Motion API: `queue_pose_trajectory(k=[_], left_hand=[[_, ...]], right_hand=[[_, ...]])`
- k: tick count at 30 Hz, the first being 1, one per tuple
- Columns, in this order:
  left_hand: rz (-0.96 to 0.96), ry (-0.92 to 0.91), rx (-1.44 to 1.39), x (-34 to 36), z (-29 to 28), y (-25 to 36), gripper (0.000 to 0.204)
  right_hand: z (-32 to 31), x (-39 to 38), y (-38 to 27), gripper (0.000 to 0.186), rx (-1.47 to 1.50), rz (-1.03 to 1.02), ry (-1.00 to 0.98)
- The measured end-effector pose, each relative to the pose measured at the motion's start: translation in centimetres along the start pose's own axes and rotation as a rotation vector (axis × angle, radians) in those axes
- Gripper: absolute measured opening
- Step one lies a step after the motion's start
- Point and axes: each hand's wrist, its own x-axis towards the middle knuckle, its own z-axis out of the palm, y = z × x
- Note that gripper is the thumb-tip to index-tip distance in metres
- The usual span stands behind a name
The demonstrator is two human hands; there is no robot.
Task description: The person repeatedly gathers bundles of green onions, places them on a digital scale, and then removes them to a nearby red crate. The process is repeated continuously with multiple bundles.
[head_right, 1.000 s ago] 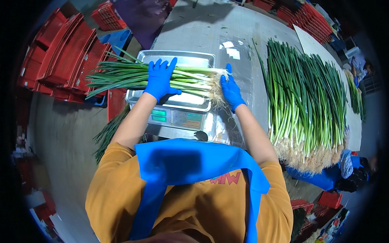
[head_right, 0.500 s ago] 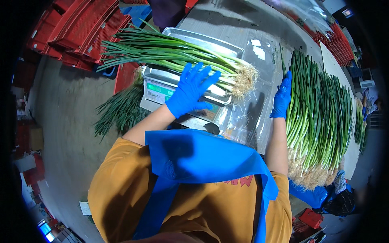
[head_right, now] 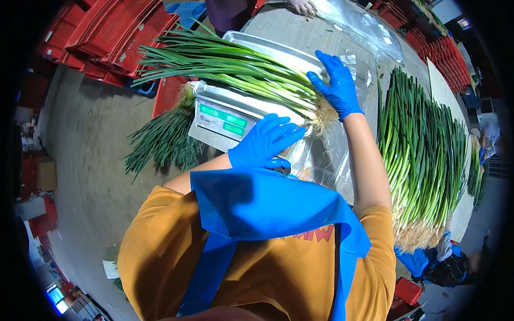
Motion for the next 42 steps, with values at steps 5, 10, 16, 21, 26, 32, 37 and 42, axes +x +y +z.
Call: queue_pose_trajectory(k=[5, 10, 16, 21, 26, 32, 37, 42], left_hand=[[0.000, 0.005, 0.089, 1.0, -1.2, -1.4, 0.076], [-0.037, 0.075, 0.190, 2.8, -2.4, -4.1, 0.069], [-0.133, -0.013, 0.340, 4.6, -2.1, -8.2, 0.076], [-0.185, -0.199, 0.382, 7.1, -2.0, -10.7, 0.107], [-0.159, -0.174, 0.383, 6.6, -1.0, -11.9, 0.103], [-0.255, -0.230, 0.396, 7.8, -0.4, -11.6, 0.096], [-0.311, -0.174, 0.460, 8.4, 0.0, -11.5, 0.096], [-0.260, -0.161, 0.440, 7.9, -0.9, -10.3, 0.117]], right_hand=[[2.5, 0.6, 0.3, 0.064, -0.042, -0.086, -0.216], [4.6, 0.1, 0.3, 0.037, -0.028, 0.108, -0.262], [4.4, 0.5, 0.6, 0.022, 0.144, 0.349, -0.166], [2.9, -0.3, 1.1, 0.026, 0.243, 0.284, -0.080], [-2.8, -6.1, 4.8, 0.020, 0.490, 0.443, 0.301], [-2.9, -26.3, 15.1, 0.025, 0.641, 0.962, 0.606], [1.8, -33.1, 13.4, 0.018, 0.371, 1.233, 0.481], [3.3, -34.3, 12.1, 0.029, -0.069, 1.220, 0.144]])
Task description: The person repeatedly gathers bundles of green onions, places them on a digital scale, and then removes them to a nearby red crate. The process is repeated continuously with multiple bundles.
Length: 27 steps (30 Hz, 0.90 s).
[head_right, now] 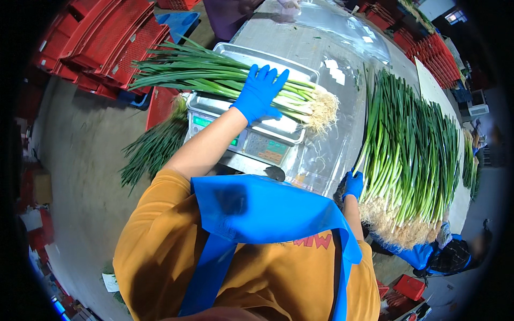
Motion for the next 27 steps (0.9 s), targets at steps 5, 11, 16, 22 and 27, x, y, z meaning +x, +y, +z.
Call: queue_pose_trajectory(k=[5, 11, 16, 22, 27], left_hand=[[0.092, 0.070, -0.113, -2.0, -2.5, 4.1, 0.120], [0.330, -0.003, -0.214, -4.4, -3.5, 9.0, 0.120], [0.479, -0.039, -0.200, -5.5, -3.6, 9.7, 0.118], [0.458, -0.028, -0.214, -3.8, -3.6, 8.4, 0.112], [0.216, -0.047, -0.046, 0.7, -3.6, 0.5, 0.116]], right_hand=[[-0.1, 0.3, -0.8, 0.032, -0.021, 0.028, -0.061], [0.2, 0.9, 1.3, 0.031, -0.035, 0.007, -0.041], [0.3, 1.5, 0.9, 0.034, -0.053, 0.020, -0.051], [0.4, 1.6, 1.5, 0.038, -0.070, 0.039, -0.054], [1.2, 1.8, 3.3, 0.044, 0.051, 0.142, -0.075]])
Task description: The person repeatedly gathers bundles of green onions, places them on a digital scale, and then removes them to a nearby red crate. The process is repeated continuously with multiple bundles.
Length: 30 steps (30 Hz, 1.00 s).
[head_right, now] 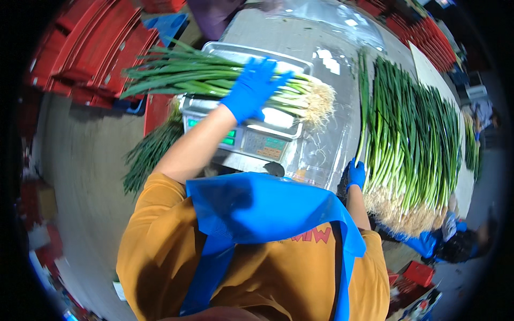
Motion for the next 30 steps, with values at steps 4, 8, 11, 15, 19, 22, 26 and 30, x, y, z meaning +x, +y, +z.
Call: queue_pose_trajectory(k=[4, 8, 11, 15, 19, 22, 26, 30], left_hand=[[-0.071, -0.333, 0.054, 0.6, 1.6, -5.9, 0.125], [-0.012, -0.317, 0.046, 2.6, 3.1, -6.8, 0.091], [0.005, -0.220, 0.094, 3.7, 4.6, -8.2, 0.071], [0.024, -0.152, 0.186, 8.8, 5.3, -12.2, 0.063], [-0.025, -0.104, 0.247, 16.4, 9.0, -18.4, 0.060], [-0.022, -0.110, 0.277, 20.7, 13.3, -21.6, 0.060], [-0.091, -0.485, 0.062, 21.8, 16.7, -20.2, 0.116], [-0.438, -0.602, -0.449, 22.3, 19.6, -18.1, 0.117]], right_hand=[[-1.3, -3.1, -5.2, 0.042, -0.164, -0.053, 0.074], [-1.1, -3.7, -5.3, 0.041, -0.120, -0.003, 0.117], [-0.9, -4.1, -5.4, 0.042, -0.125, 0.009, 0.152], [0.1, -3.5, -3.4, 0.041, -0.077, 0.021, 0.184], [-0.8, -5.0, -6.5, 0.036, -0.024, 0.045, 0.141], [-0.7, -4.3, -5.0, 0.034, 0.003, 0.098, 0.096], [-1.6, -4.5, -6.5, 0.039, 0.044, 0.236, 0.010], [-1.8, -4.3, -6.8, 0.039, -0.008, 0.134, 0.031]])
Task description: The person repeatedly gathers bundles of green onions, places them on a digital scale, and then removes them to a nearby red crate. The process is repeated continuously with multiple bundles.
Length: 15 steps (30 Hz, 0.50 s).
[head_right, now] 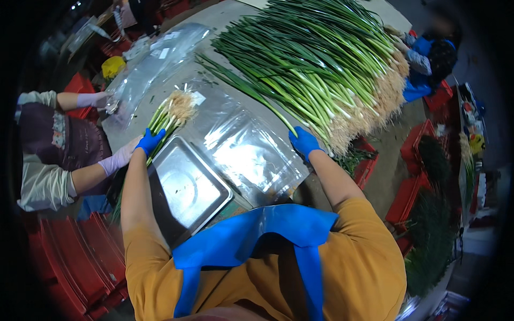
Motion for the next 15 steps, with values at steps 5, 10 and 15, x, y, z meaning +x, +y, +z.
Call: queue_pose_trajectory(k=[5, 10, 15], left_hand=[[0.540, 0.266, 0.251, -10.3, -1.4, 12.8, 0.081], [0.535, -0.341, -0.712, -20.3, 9.8, 21.7, 0.079], [-0.249, -0.881, -1.530, -19.2, 22.3, 24.4, 0.035]], right_hand=[[-0.6, 1.3, 1.9, 0.037, 0.184, 0.050, -0.150], [-3.4, -0.6, -2.7, 0.036, 0.766, 0.110, -0.416], [-10.5, -2.3, -5.3, 0.052, 0.191, -0.414, -0.350]])
